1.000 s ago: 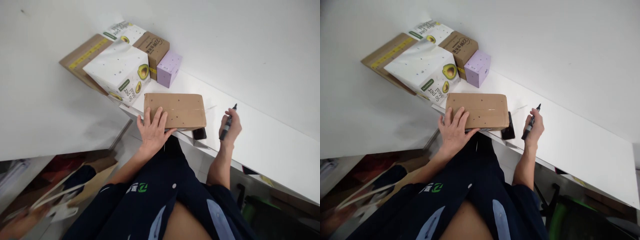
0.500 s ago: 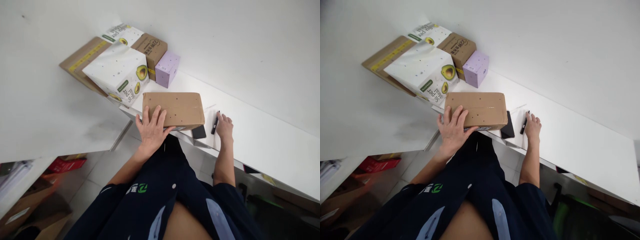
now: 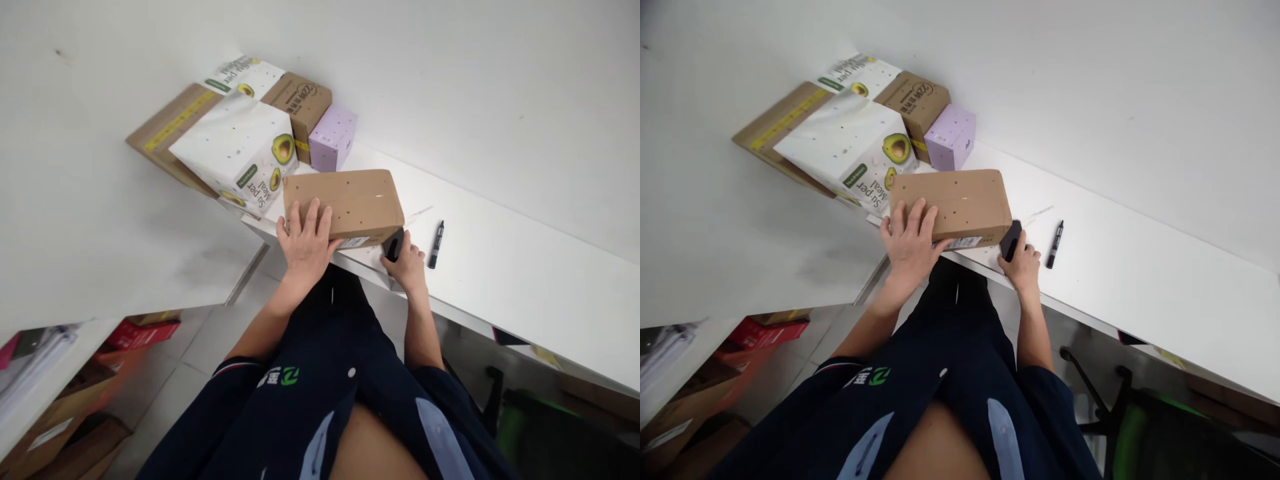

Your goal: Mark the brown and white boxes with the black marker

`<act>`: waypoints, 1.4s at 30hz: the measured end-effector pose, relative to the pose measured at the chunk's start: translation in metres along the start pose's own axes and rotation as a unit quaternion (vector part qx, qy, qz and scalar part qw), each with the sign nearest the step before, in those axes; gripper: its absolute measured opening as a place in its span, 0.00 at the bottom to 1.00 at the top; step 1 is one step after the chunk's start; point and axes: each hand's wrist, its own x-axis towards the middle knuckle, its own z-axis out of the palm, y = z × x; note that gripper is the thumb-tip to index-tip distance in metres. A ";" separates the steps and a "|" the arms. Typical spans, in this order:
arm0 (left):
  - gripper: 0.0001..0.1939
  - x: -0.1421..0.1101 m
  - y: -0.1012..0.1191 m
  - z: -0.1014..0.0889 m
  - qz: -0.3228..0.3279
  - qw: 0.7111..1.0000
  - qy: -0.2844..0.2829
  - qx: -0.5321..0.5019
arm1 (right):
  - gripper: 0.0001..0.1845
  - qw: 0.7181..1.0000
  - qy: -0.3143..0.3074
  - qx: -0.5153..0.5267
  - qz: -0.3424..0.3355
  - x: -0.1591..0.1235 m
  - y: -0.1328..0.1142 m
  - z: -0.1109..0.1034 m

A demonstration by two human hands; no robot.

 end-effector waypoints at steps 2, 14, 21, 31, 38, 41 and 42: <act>0.31 0.013 -0.002 0.004 0.000 1.000 0.010 -0.011 | 0.57 0.996 -0.012 0.090 0.028 0.001 0.006 -0.011; 0.19 -0.021 -0.007 0.011 0.156 0.902 0.198 -0.351 | 0.49 0.823 0.087 0.556 -0.083 -0.085 0.012 -0.026; 0.26 -0.072 0.048 0.030 -0.098 0.625 -0.065 -0.772 | 0.63 0.868 0.191 0.401 -0.222 -0.098 -0.053 0.000; 0.19 -0.071 0.052 0.017 -0.256 0.536 0.047 -0.803 | 0.18 0.727 0.153 0.665 -0.081 -0.100 -0.084 0.016; 0.16 -0.066 0.058 0.019 -0.242 0.551 0.090 -0.794 | 0.15 0.716 0.187 0.669 -0.066 -0.095 -0.092 0.014; 0.16 -0.065 0.057 0.019 -0.238 0.562 0.105 -0.786 | 0.16 0.724 0.185 0.661 -0.070 -0.094 -0.093 0.010; 0.16 -0.065 0.057 0.019 -0.240 0.565 0.105 -0.782 | 0.16 0.726 0.182 0.659 -0.072 -0.094 -0.093 0.008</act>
